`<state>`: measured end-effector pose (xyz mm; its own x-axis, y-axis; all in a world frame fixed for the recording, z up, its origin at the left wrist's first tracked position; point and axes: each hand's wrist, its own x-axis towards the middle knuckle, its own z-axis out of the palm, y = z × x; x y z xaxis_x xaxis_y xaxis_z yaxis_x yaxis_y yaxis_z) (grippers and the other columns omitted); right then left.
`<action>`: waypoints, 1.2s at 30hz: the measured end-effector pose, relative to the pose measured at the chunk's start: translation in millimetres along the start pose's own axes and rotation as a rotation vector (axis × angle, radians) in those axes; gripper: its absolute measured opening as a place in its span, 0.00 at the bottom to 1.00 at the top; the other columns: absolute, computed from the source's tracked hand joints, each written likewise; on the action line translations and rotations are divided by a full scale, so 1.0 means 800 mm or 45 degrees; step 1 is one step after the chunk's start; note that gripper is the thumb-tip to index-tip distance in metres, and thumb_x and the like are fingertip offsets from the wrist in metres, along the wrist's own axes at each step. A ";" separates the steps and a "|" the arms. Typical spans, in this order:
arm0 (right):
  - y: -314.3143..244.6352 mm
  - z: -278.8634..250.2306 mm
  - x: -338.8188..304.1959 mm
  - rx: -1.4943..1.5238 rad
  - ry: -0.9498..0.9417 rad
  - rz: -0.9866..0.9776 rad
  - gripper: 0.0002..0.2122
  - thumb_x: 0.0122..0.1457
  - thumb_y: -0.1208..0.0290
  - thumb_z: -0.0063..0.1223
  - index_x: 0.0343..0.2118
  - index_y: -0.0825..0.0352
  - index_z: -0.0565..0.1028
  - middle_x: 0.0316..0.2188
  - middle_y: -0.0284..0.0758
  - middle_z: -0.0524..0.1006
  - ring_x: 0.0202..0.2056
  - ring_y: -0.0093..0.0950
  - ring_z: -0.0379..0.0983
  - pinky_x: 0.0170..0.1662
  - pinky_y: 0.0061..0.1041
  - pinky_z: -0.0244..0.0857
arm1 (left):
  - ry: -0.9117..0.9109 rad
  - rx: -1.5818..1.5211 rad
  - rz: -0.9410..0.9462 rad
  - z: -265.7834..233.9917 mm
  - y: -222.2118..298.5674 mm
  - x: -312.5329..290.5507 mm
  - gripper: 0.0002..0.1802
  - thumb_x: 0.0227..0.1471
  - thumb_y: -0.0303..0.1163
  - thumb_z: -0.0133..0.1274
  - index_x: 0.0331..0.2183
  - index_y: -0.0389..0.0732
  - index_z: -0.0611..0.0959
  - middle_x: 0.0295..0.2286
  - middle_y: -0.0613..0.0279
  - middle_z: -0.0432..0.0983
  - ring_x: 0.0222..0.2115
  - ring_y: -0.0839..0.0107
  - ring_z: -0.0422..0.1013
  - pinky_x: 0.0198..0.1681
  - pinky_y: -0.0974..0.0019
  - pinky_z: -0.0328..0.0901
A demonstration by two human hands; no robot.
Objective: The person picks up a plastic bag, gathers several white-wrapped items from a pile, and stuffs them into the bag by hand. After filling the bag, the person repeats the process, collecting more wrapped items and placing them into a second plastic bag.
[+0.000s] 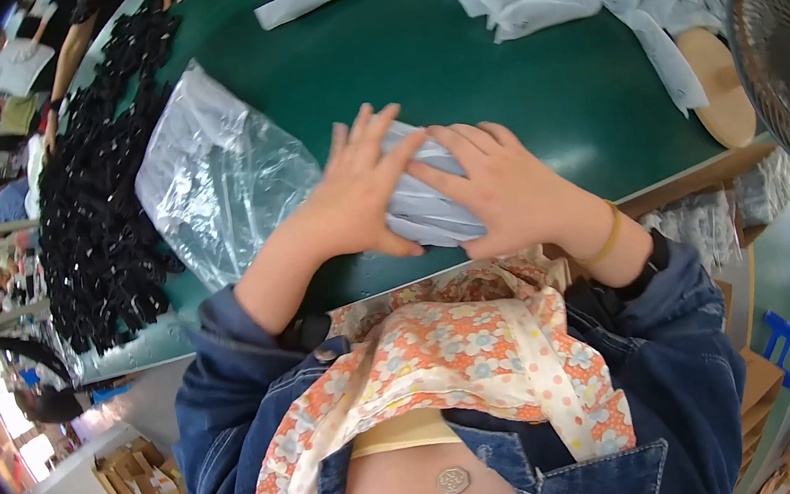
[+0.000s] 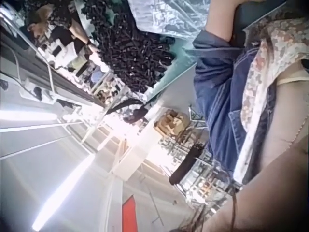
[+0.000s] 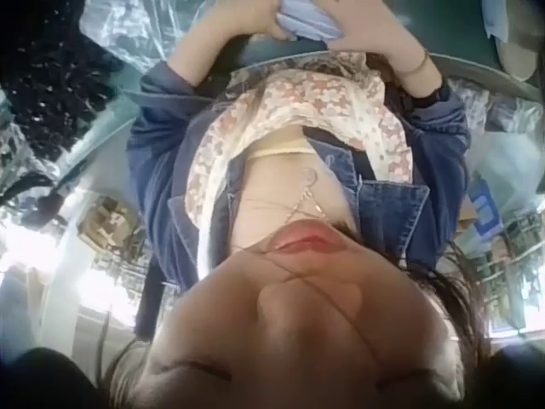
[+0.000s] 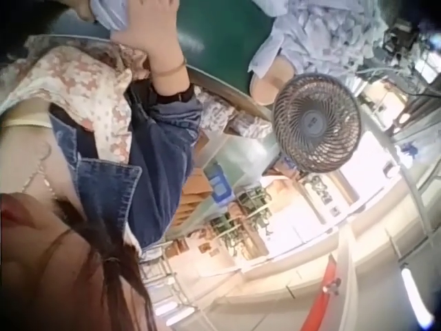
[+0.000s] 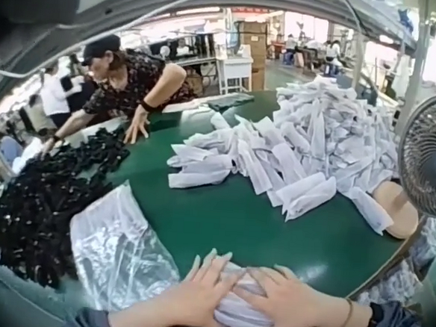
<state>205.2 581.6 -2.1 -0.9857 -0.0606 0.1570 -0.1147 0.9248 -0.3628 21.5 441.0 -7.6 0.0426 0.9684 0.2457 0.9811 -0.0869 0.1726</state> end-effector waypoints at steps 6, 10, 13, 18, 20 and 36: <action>-0.001 0.009 -0.006 -0.114 0.006 0.050 0.42 0.30 0.63 0.62 0.57 0.59 0.66 0.55 0.51 0.61 0.51 0.49 0.61 0.55 0.43 0.55 | -0.087 -0.710 -0.051 0.037 -0.001 -0.006 0.53 0.22 0.38 0.68 0.54 0.38 0.66 0.46 0.45 0.61 0.54 0.41 0.55 0.55 0.50 0.59; 0.006 0.019 0.008 -0.051 0.021 0.024 0.40 0.30 0.66 0.62 0.55 0.59 0.68 0.53 0.50 0.64 0.50 0.46 0.63 0.55 0.41 0.56 | -0.036 -0.614 -0.162 0.040 0.001 -0.022 0.52 0.25 0.40 0.68 0.54 0.35 0.65 0.49 0.44 0.61 0.56 0.43 0.55 0.56 0.52 0.58; 0.010 0.020 0.011 0.004 -0.030 0.028 0.38 0.30 0.68 0.61 0.54 0.61 0.70 0.52 0.49 0.66 0.49 0.44 0.65 0.55 0.38 0.57 | 0.139 -0.493 -0.096 -0.001 -0.009 -0.052 0.50 0.29 0.43 0.67 0.55 0.37 0.66 0.53 0.45 0.60 0.55 0.48 0.58 0.55 0.55 0.59; 0.015 0.016 0.004 0.523 0.162 0.278 0.37 0.30 0.70 0.61 0.54 0.63 0.69 0.49 0.48 0.68 0.48 0.43 0.65 0.54 0.36 0.58 | 0.089 -0.033 -0.341 -0.059 -0.074 -0.170 0.39 0.43 0.48 0.59 0.55 0.42 0.69 0.58 0.55 0.59 0.58 0.54 0.57 0.61 0.47 0.49; 0.008 0.008 0.015 0.973 0.286 0.464 0.38 0.30 0.70 0.61 0.54 0.63 0.69 0.48 0.48 0.69 0.48 0.42 0.65 0.54 0.36 0.58 | -0.153 0.079 -0.509 -0.031 -0.094 -0.209 0.31 0.53 0.44 0.51 0.56 0.43 0.68 0.59 0.60 0.57 0.60 0.54 0.55 0.62 0.45 0.45; -0.127 0.115 0.204 -0.046 0.296 0.161 0.34 0.37 0.58 0.63 0.52 0.58 0.71 0.46 0.51 0.69 0.43 0.47 0.66 0.47 0.40 0.64 | 0.309 0.072 -0.572 -0.087 -0.035 -0.137 0.21 0.58 0.34 0.42 0.53 0.40 0.72 0.56 0.56 0.64 0.60 0.55 0.55 0.63 0.46 0.41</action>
<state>44.4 443.5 -23.9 -0.9366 0.1406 0.3209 0.0164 0.9326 -0.3606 -24.1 321.1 27.1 -0.4242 0.8246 0.3743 0.9014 0.3450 0.2615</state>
